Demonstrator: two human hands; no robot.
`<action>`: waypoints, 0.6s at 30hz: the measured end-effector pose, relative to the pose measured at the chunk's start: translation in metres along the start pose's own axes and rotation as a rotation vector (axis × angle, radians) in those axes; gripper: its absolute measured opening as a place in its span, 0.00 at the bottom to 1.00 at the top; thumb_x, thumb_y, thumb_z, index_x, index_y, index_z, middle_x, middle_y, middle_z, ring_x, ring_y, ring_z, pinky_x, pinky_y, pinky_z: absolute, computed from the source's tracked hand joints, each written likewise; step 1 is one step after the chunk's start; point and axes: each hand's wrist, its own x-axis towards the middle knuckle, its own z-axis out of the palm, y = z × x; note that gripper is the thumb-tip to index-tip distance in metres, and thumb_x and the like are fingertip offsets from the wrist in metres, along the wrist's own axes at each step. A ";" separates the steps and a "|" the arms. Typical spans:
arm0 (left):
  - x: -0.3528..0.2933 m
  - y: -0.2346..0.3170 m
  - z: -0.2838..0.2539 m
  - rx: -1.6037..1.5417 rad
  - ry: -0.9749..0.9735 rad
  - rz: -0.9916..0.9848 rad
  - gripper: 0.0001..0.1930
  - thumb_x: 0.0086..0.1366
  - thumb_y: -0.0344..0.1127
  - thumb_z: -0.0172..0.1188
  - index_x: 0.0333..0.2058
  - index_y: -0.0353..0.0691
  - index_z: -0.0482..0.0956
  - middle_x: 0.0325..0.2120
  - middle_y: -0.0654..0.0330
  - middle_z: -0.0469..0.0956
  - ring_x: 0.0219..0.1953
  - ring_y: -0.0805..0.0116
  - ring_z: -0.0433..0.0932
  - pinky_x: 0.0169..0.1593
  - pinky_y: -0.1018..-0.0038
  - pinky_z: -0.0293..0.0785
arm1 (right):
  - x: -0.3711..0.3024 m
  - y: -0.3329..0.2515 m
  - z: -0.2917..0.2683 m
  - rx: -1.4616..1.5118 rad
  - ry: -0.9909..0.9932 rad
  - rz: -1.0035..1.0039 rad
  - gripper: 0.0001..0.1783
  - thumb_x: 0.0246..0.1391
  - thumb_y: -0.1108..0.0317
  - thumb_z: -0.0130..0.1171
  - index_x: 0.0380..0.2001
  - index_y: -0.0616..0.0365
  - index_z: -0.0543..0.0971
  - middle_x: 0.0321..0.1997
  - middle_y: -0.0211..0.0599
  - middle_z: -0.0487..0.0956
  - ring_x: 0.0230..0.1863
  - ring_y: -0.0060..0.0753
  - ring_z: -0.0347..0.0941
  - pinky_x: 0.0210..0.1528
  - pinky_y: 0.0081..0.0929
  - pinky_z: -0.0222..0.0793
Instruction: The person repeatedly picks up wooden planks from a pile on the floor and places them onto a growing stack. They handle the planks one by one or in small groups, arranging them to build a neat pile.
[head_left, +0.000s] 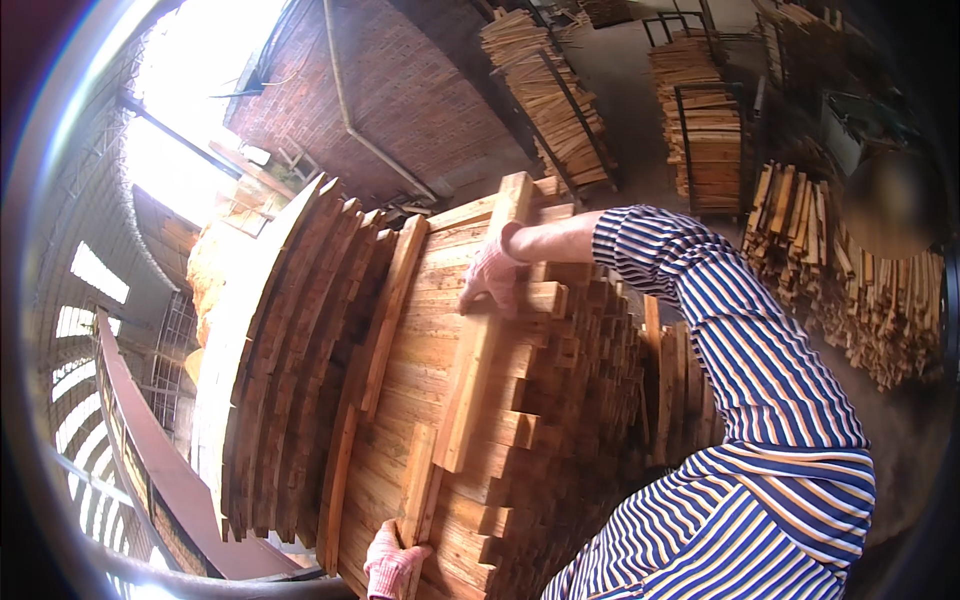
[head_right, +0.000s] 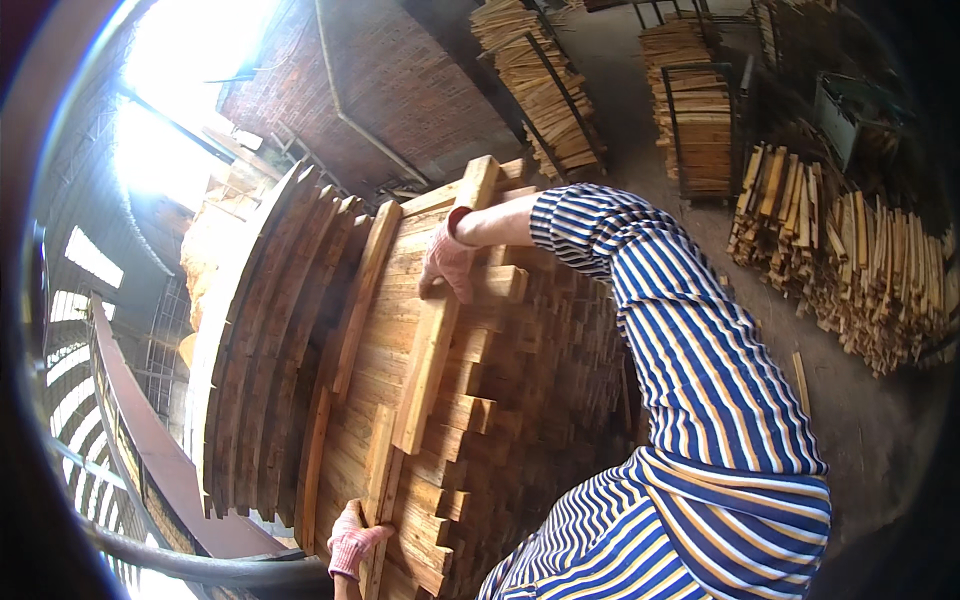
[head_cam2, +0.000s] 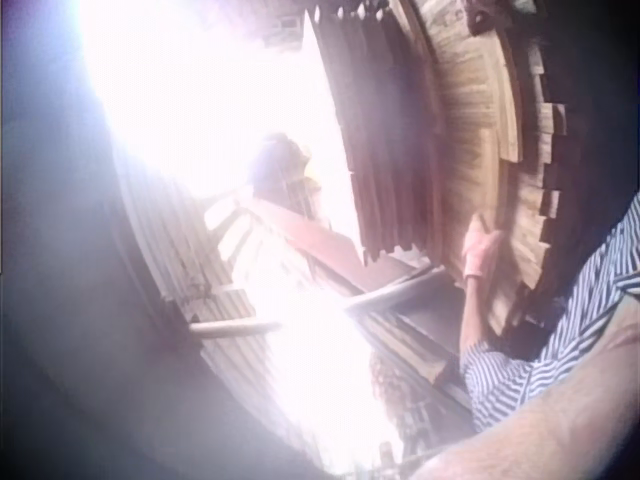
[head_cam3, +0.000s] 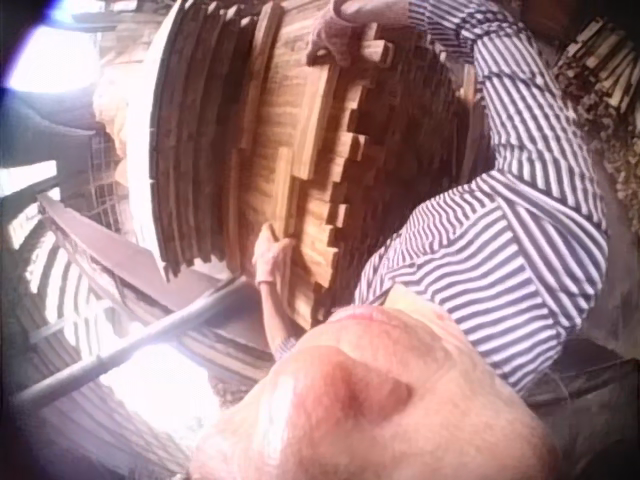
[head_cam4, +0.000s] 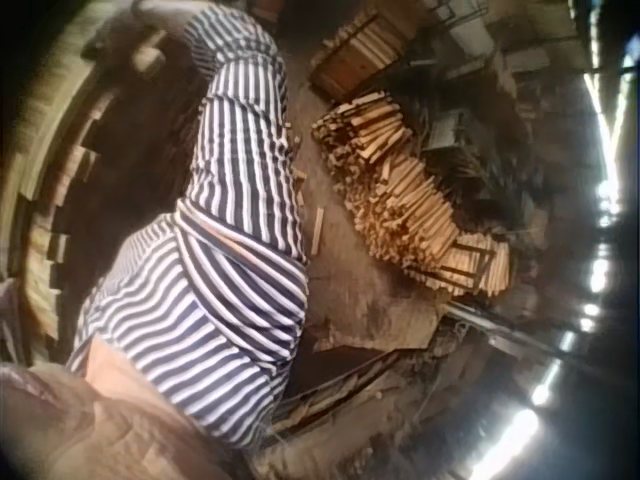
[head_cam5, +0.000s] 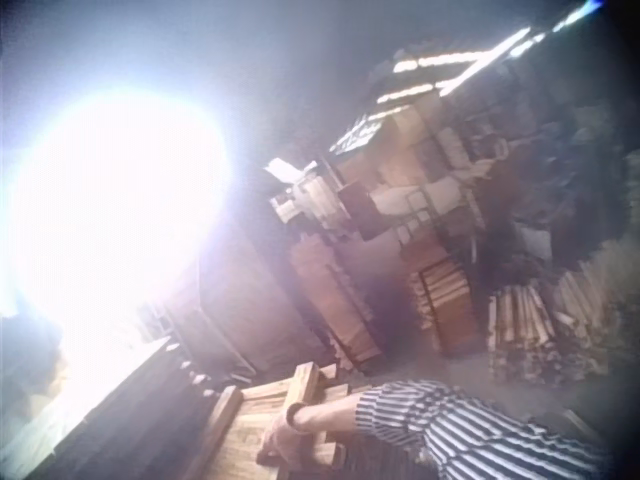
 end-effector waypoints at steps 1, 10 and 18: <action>0.004 -0.007 0.001 0.004 0.016 0.012 0.39 0.42 0.35 0.81 0.54 0.35 0.73 0.43 0.50 0.84 0.43 0.61 0.83 0.48 0.68 0.79 | 0.007 0.012 -0.008 0.115 -0.041 -0.024 0.52 0.42 0.43 0.75 0.70 0.34 0.64 0.59 0.42 0.79 0.58 0.48 0.75 0.58 0.42 0.70; -0.012 0.024 -0.007 -0.061 0.077 0.103 0.40 0.41 0.39 0.80 0.54 0.35 0.75 0.45 0.49 0.83 0.50 0.56 0.82 0.53 0.67 0.77 | 0.067 0.172 0.011 -0.168 0.360 1.163 0.25 0.59 0.49 0.53 0.53 0.50 0.82 0.58 0.46 0.79 0.55 0.50 0.76 0.50 0.69 0.61; -0.028 0.014 -0.011 -0.149 0.119 0.135 0.39 0.38 0.40 0.78 0.52 0.36 0.76 0.43 0.50 0.83 0.49 0.54 0.81 0.55 0.66 0.76 | 0.102 0.166 0.010 -0.282 0.361 1.166 0.14 0.51 0.59 0.61 0.39 0.49 0.86 0.42 0.37 0.85 0.44 0.39 0.81 0.41 0.48 0.70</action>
